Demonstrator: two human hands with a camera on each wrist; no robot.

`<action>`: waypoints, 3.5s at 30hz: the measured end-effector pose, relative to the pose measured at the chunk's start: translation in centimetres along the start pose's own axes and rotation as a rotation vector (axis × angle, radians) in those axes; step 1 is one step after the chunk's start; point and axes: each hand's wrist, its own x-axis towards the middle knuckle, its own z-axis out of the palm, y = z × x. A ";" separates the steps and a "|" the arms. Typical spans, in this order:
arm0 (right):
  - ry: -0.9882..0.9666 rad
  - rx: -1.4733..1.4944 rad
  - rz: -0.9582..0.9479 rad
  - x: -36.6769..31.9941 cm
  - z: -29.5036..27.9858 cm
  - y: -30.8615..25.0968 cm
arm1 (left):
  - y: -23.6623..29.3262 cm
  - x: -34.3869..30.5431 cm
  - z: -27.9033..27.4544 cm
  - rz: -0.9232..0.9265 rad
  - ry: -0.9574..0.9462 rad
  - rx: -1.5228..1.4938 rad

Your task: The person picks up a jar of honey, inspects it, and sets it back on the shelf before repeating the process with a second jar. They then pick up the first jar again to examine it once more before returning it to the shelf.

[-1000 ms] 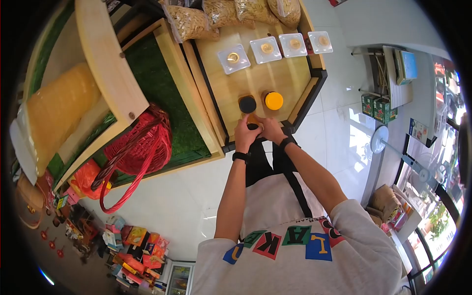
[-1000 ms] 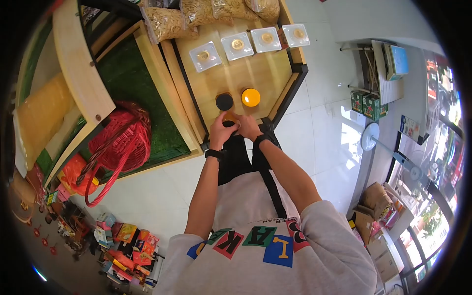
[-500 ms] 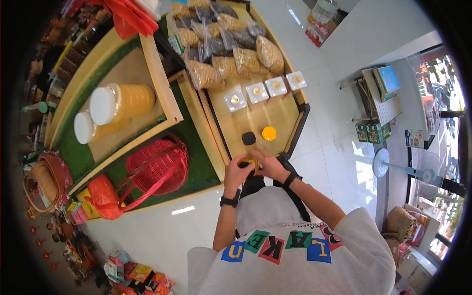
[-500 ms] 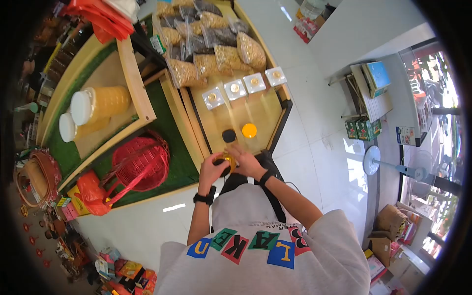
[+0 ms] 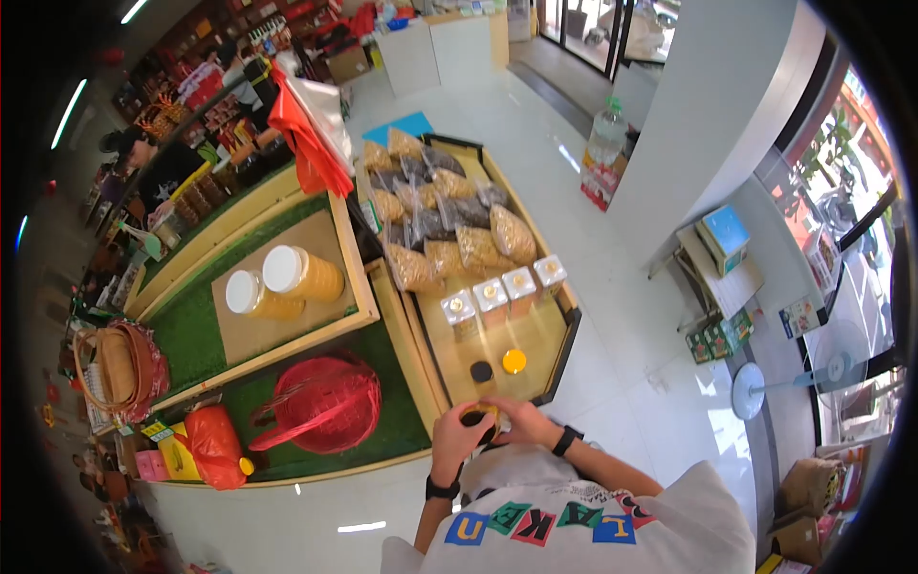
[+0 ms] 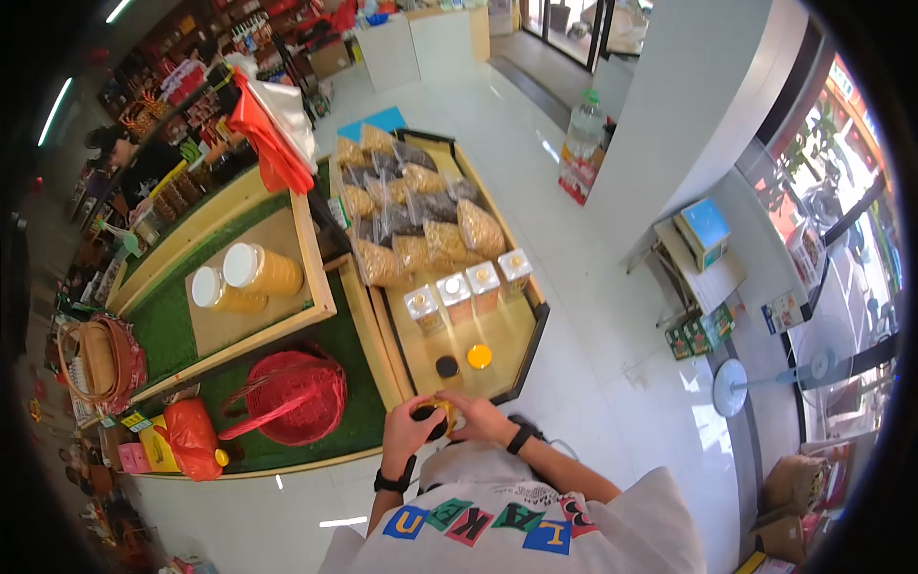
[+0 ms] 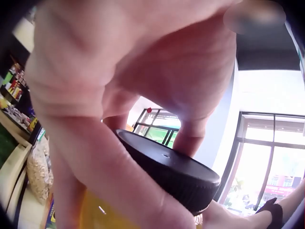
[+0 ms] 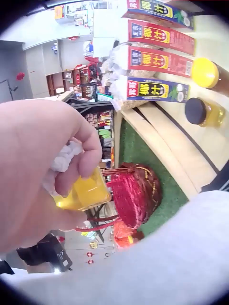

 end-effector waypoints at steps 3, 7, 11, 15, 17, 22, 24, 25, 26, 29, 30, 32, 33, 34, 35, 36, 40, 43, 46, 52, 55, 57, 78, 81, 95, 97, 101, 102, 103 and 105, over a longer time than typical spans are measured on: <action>0.055 0.075 -0.043 -1.4 -3.0 -2.8 | 3.6 -2.3 -0.4 -0.033 -0.024 -0.137; 0.205 0.174 -0.043 -5.7 -7.6 -7.2 | 9.6 -6.2 -0.7 0.021 -0.217 -0.310; 0.248 0.358 0.096 -11.1 -10.1 -8.0 | 9.1 -7.4 2.9 0.353 -0.329 -0.229; 0.301 0.412 0.261 -15.4 -9.2 -5.8 | 8.5 -9.9 7.5 0.422 -0.260 -0.146; 0.352 0.472 0.221 -16.6 -7.5 -3.6 | 9.3 -11.9 8.6 0.390 -0.195 -0.089; 0.430 0.728 0.318 -18.8 -5.5 -7.2 | 6.2 -14.2 9.4 0.292 -0.241 -0.124; 0.367 0.754 0.337 -20.0 -4.5 -7.2 | 5.7 -16.0 9.3 0.186 -0.308 -0.169; 0.319 0.795 0.394 -20.6 -4.1 -6.9 | 6.4 -16.7 9.0 0.136 -0.349 -0.184; 0.322 0.808 0.386 -20.8 -3.7 -6.9 | 6.5 -17.3 8.7 0.091 -0.389 -0.197; 0.283 0.743 0.414 -21.3 -3.0 -7.5 | 4.8 -18.2 8.8 0.158 -0.298 -0.125; 0.291 0.772 0.421 -21.5 -2.3 -7.2 | 4.8 -18.6 8.7 0.163 -0.286 -0.084; 0.308 0.817 0.431 -21.5 -1.5 -6.5 | 3.9 -19.1 8.6 0.163 -0.271 -0.168; 0.270 0.767 0.444 -21.5 -1.1 -6.1 | 4.0 -19.5 8.1 0.158 -0.265 -0.165; 0.298 0.749 0.438 -21.6 -0.5 -5.8 | 3.9 -20.0 7.4 0.150 -0.259 -0.158; 0.325 0.733 0.432 -21.6 0.4 -5.5 | 3.5 -20.5 6.9 0.172 -0.241 -0.196; 0.351 0.719 0.427 -21.7 1.5 -5.2 | 3.0 -21.1 6.3 0.191 -0.223 -0.232; 0.135 0.662 0.289 -20.4 4.9 -6.3 | -0.3 -23.7 3.4 0.233 -0.115 -0.306; 0.161 0.866 0.301 -20.1 9.9 -8.2 | -2.5 -26.5 -0.3 0.201 -0.088 -0.347; 0.074 0.828 0.297 -19.1 12.5 -11.7 | -4.3 -29.4 -3.9 0.194 -0.058 -0.422; -0.112 0.510 0.148 -16.6 17.0 -16.9 | -8.5 -34.5 -7.4 0.258 0.138 -0.396; -0.247 0.441 0.077 -16.1 20.1 -20.8 | -12.3 -37.1 -8.3 0.251 0.285 -0.404; -0.295 0.354 0.018 -15.9 22.5 -22.6 | -13.7 -39.1 -9.8 0.246 0.344 -0.377; -0.679 0.353 0.108 -11.5 34.4 -26.7 | -20.5 -44.6 -14.6 0.001 0.753 -0.559; -0.740 0.287 0.067 -9.1 36.2 -26.5 | -21.7 -43.8 -16.0 -0.039 0.775 -0.576; -0.661 0.334 0.259 2.6 42.0 -26.9 | -25.2 -35.5 -27.8 -0.092 0.630 -0.571; -0.597 0.332 0.164 3.4 42.6 -26.6 | -25.6 -34.4 -28.9 -0.072 0.617 -0.566; -0.622 0.405 0.460 4.7 42.6 -26.1 | -25.6 -32.7 -31.2 -0.186 0.475 -0.495; -0.616 0.437 0.481 5.0 42.8 -25.9 | -25.7 -32.4 -31.4 -0.189 0.478 -0.487; -0.610 0.469 0.492 5.7 43.1 -25.9 | -25.9 -31.9 -31.7 -0.185 0.486 -0.476; -0.613 0.460 0.443 6.8 43.5 -26.2 | -26.4 -31.1 -32.5 -0.170 0.502 -0.479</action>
